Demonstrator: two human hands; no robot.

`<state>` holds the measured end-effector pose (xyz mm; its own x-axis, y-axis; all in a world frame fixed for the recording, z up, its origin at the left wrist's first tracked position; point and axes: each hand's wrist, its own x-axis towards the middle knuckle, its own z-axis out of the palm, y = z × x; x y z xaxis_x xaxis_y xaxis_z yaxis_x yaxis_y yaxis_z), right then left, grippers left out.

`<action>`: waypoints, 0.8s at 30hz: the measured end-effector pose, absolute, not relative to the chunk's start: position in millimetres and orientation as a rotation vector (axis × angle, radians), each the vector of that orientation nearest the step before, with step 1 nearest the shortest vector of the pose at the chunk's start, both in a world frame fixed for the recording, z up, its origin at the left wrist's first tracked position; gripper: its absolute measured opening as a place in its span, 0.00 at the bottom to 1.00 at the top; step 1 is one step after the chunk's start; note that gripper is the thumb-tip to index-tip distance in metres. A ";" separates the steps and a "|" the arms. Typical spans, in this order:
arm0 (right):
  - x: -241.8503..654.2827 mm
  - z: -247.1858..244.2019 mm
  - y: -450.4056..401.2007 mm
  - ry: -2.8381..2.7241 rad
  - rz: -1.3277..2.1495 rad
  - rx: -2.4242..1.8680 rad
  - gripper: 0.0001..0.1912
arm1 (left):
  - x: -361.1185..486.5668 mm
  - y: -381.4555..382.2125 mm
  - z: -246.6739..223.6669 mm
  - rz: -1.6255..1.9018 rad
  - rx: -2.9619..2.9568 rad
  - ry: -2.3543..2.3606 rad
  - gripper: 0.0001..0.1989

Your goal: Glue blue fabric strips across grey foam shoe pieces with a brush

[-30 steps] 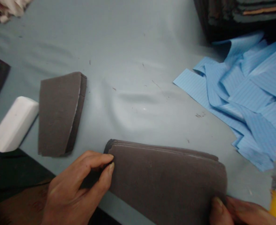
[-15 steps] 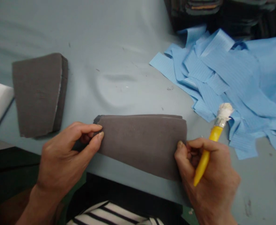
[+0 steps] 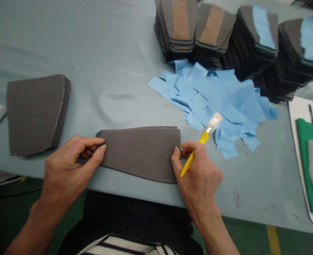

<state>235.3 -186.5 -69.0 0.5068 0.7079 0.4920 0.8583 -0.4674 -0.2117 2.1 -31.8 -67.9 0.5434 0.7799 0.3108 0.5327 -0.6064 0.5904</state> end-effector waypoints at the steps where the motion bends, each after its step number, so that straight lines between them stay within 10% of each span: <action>1: 235.0 -69.2 -186.2 -1.319 -0.538 -2.322 0.07 | 1.8 -31.8 -69.0 0.782 2.352 1.066 0.05; 24: 257.8 -64.8 -172.2 -1.832 -0.402 -1.802 0.06 | 16.1 -42.3 -43.3 0.859 2.702 0.978 0.10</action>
